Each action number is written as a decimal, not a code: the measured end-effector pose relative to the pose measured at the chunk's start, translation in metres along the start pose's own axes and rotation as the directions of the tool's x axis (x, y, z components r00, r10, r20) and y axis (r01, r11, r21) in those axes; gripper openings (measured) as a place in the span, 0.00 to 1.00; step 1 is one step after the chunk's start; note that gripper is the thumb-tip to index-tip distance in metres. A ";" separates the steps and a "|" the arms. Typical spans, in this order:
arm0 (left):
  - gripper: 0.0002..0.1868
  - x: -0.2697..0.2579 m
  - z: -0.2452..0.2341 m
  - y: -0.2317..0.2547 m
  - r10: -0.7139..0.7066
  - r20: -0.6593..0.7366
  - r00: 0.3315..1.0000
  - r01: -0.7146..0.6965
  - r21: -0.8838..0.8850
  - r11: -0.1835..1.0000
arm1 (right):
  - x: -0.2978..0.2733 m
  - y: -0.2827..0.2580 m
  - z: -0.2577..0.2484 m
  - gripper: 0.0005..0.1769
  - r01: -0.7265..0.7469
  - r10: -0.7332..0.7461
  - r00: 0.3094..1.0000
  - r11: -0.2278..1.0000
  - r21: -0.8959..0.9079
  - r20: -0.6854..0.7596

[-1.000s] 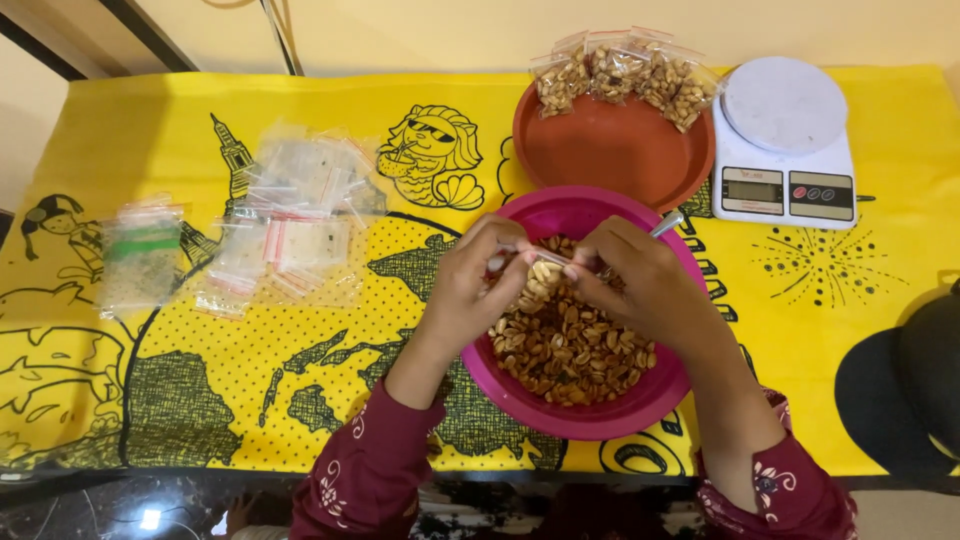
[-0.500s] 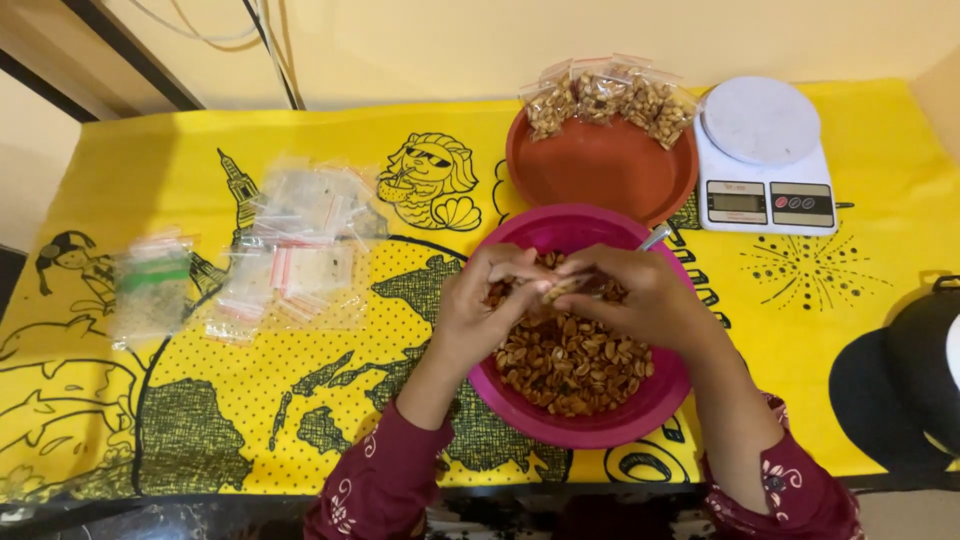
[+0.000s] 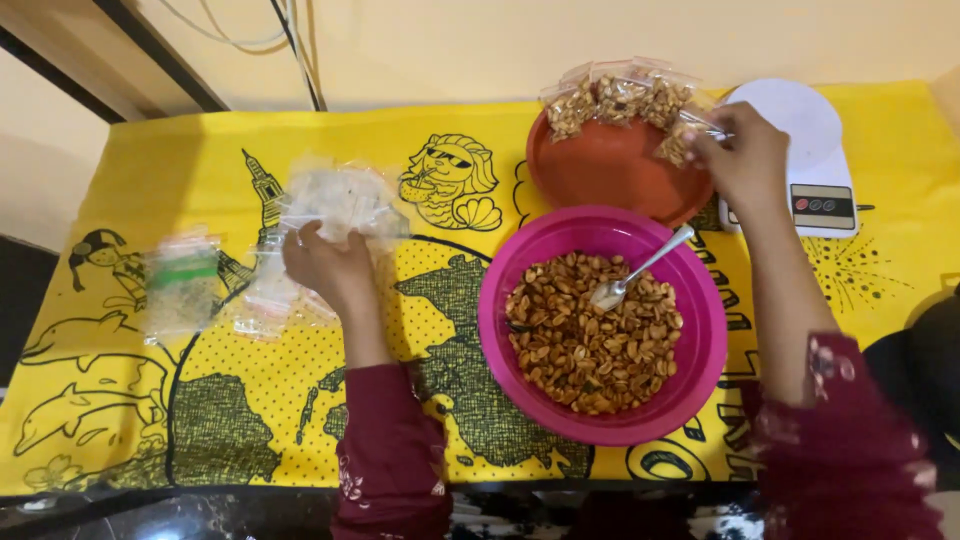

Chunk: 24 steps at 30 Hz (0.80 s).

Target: Packaging snacks from a bowl into small plastic bags using a spoon.

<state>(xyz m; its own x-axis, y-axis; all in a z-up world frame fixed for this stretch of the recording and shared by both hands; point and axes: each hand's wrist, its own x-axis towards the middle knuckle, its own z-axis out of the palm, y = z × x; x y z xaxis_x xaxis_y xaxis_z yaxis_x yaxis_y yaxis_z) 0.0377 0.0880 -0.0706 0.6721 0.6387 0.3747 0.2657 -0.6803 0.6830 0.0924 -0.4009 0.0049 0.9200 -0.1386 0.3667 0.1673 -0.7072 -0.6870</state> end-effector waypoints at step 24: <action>0.22 -0.010 0.023 0.012 0.056 0.290 0.955 -0.139 0.273 0.952 | -0.151 -0.060 -0.080 0.25 0.059 -0.037 0.995 0.965 -0.254 0.089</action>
<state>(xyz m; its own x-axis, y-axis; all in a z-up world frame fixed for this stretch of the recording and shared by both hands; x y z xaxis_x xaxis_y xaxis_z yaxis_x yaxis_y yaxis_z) 0.0495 0.0653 -0.0805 0.8573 0.4679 0.2146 0.3486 -0.8344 0.4269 -0.0854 -0.3929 0.0411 0.9411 -0.0499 0.3344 0.1253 -0.8672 -0.4820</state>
